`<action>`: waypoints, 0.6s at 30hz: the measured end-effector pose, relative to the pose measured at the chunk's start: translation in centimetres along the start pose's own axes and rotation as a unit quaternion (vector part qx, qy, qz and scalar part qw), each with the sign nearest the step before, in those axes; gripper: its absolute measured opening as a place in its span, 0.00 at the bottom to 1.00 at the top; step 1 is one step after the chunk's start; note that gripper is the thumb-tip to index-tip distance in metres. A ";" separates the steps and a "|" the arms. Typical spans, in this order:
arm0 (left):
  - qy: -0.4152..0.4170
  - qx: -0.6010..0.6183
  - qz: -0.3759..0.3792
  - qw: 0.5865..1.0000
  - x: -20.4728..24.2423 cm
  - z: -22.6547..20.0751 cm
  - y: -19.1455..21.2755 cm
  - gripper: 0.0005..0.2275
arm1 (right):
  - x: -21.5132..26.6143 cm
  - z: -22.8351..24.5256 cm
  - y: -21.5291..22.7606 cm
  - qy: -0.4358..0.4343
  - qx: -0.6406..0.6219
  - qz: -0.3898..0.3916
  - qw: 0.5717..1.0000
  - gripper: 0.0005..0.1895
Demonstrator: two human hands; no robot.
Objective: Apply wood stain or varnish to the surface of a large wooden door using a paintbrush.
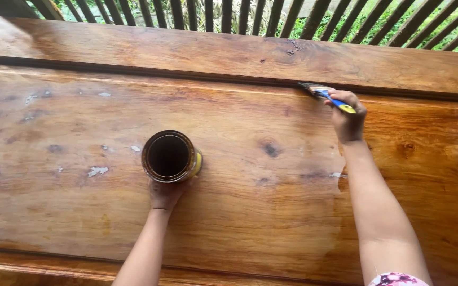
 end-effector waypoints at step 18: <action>0.003 -0.012 -0.007 1.000 0.4 0.6 -0.1 0.36 | 4.4 -7.3 8.3 0.056 0.221 -0.064 0.972 0.09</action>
Point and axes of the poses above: each hand's wrist, its own x-axis away from the middle knuckle, its own y-axis out of the back of the hand, z = x × y, the point moved 7 cm from there along -x, towards the middle knuckle, and after that the axes turned 9 degrees about x, right-handed, at the moved point
